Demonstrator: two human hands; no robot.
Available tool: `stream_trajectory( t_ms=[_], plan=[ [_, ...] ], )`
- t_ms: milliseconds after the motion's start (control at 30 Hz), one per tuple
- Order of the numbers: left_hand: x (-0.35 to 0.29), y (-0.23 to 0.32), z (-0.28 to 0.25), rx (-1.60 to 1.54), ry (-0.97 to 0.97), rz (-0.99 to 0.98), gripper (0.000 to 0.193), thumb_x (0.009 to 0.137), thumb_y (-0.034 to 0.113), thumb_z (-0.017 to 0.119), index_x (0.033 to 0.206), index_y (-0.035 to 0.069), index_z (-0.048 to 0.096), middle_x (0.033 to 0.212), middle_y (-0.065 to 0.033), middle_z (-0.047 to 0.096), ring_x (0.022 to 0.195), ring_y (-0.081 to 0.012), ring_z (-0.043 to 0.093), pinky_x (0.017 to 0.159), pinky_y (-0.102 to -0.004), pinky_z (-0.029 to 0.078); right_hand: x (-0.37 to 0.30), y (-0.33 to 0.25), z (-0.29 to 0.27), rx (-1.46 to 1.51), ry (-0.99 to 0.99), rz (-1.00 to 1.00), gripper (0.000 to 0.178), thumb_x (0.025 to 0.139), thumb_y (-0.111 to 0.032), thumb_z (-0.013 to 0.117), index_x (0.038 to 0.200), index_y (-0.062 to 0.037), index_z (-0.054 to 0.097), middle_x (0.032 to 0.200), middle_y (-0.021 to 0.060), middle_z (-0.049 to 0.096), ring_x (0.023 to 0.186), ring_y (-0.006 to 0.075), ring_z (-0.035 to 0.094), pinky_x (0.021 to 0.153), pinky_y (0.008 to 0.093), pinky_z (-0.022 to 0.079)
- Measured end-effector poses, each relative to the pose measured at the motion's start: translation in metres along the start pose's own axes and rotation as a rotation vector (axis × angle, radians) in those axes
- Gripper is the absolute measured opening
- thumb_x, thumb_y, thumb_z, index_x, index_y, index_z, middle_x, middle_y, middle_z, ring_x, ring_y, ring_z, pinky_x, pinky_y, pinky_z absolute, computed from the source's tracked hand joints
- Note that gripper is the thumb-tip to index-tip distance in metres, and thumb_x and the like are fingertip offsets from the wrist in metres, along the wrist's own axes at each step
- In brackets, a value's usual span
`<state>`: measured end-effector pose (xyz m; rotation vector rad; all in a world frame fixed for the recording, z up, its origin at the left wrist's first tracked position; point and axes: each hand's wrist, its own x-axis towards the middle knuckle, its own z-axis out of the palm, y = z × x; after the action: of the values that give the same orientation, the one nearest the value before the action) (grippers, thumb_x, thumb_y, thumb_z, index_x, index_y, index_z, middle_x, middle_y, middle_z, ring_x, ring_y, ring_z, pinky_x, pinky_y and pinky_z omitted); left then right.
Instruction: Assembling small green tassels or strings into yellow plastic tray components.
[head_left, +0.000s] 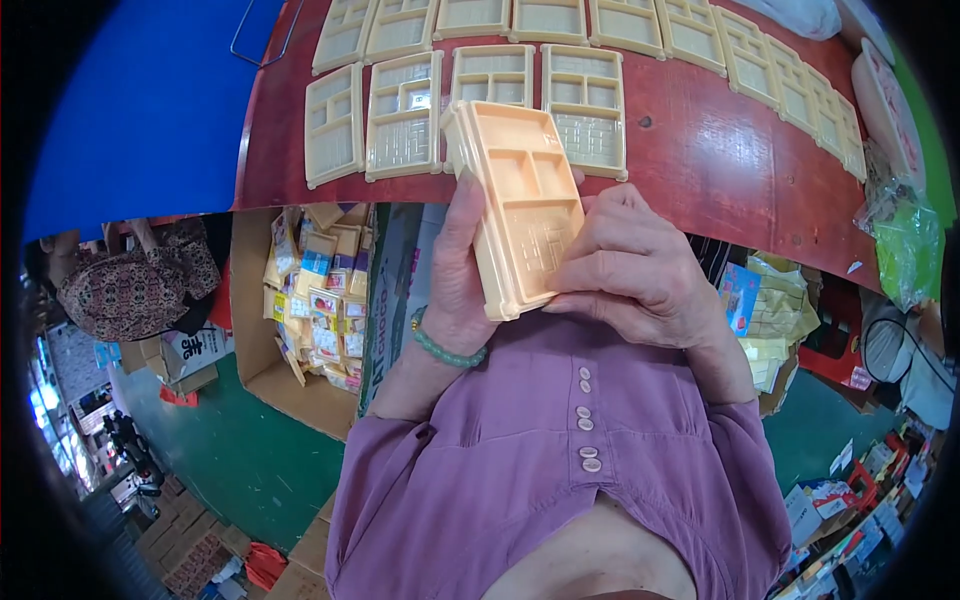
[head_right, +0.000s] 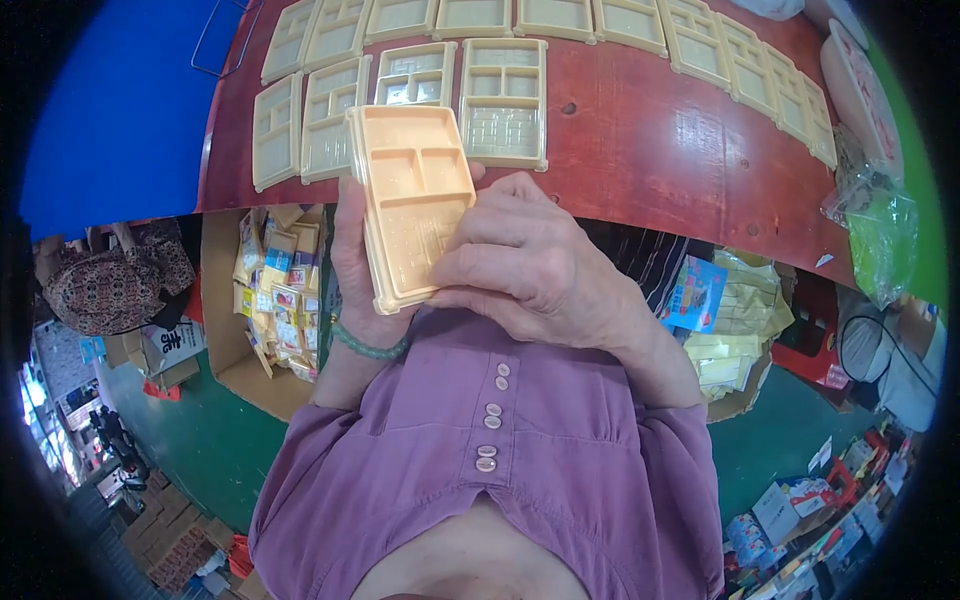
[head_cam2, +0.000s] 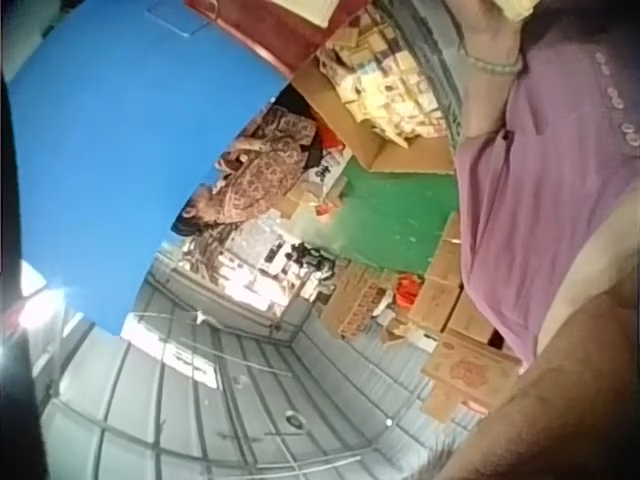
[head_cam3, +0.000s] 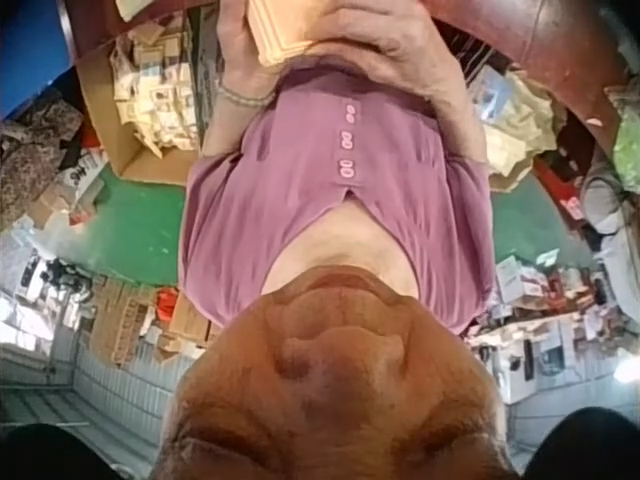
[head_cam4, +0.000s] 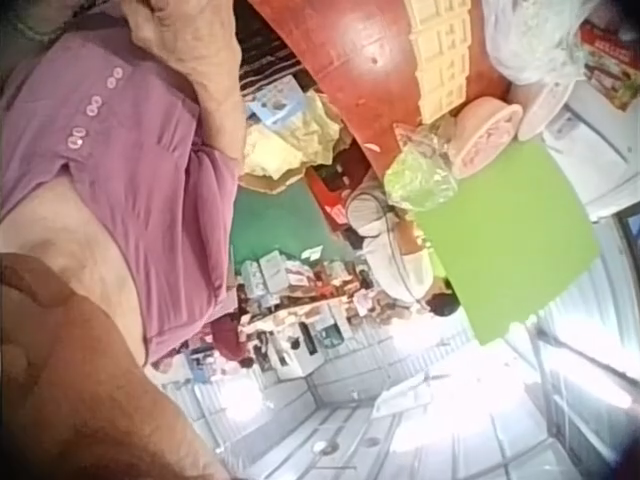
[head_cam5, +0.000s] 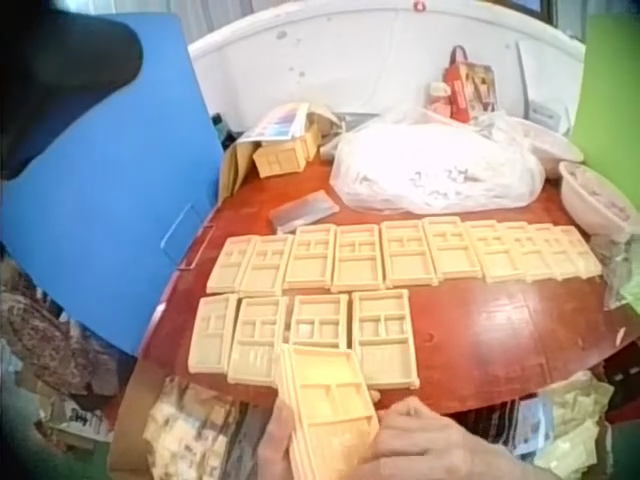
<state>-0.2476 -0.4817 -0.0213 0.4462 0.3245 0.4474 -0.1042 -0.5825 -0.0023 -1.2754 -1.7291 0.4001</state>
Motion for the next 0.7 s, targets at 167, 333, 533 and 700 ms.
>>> stream_trajectory(
  t_ms=[167,333,533,700],
  plan=[
    [0.000,-0.008,0.005,0.172,0.057,-0.016,0.080,0.090,0.064,0.040,0.138,0.000,0.032,0.128,-0.0243,0.049,0.116,-0.0305,0.052,0.098,-0.0396,0.045,-0.012,-0.001,-0.003,0.166,0.100,0.056,0.019,0.066,-0.017,0.079,0.078,-0.0067,0.069,0.068,0.0018,0.059,0.064,0.0182,0.056,0.069,0.0334,0.042],
    [-0.001,-0.013,0.012,0.212,-0.007,-0.051,0.080,0.089,0.062,0.043,0.139,0.000,0.032,0.131,-0.0243,0.046,0.118,-0.0303,0.051,0.100,-0.0400,0.043,-0.022,-0.003,-0.009,0.192,0.146,0.042,0.017,0.068,-0.017,0.078,0.077,-0.0067,0.068,0.067,0.0020,0.059,0.062,0.0174,0.056,0.069,0.0347,0.042],
    [0.002,-0.013,0.022,0.054,-0.020,-0.130,0.074,0.083,0.039,0.062,0.136,-0.002,0.031,0.129,-0.0193,0.047,0.119,-0.0299,0.051,0.100,-0.0420,0.044,-0.030,-0.006,-0.014,0.220,0.225,0.039,0.017,0.073,-0.015,0.075,0.071,-0.0039,0.062,0.066,0.0049,0.057,0.062,0.0207,0.053,0.068,0.0366,0.042],
    [0.000,-0.011,0.021,0.110,0.008,-0.195,0.074,0.081,0.035,0.063,0.135,-0.004,0.031,0.127,-0.0199,0.049,0.116,-0.0334,0.053,0.097,-0.0449,0.047,-0.045,-0.001,-0.035,0.251,0.562,0.129,0.008,0.078,-0.004,0.062,0.074,-0.0001,0.056,0.073,0.0057,0.053,0.065,0.0180,0.047,0.065,0.0349,0.039]
  ],
)
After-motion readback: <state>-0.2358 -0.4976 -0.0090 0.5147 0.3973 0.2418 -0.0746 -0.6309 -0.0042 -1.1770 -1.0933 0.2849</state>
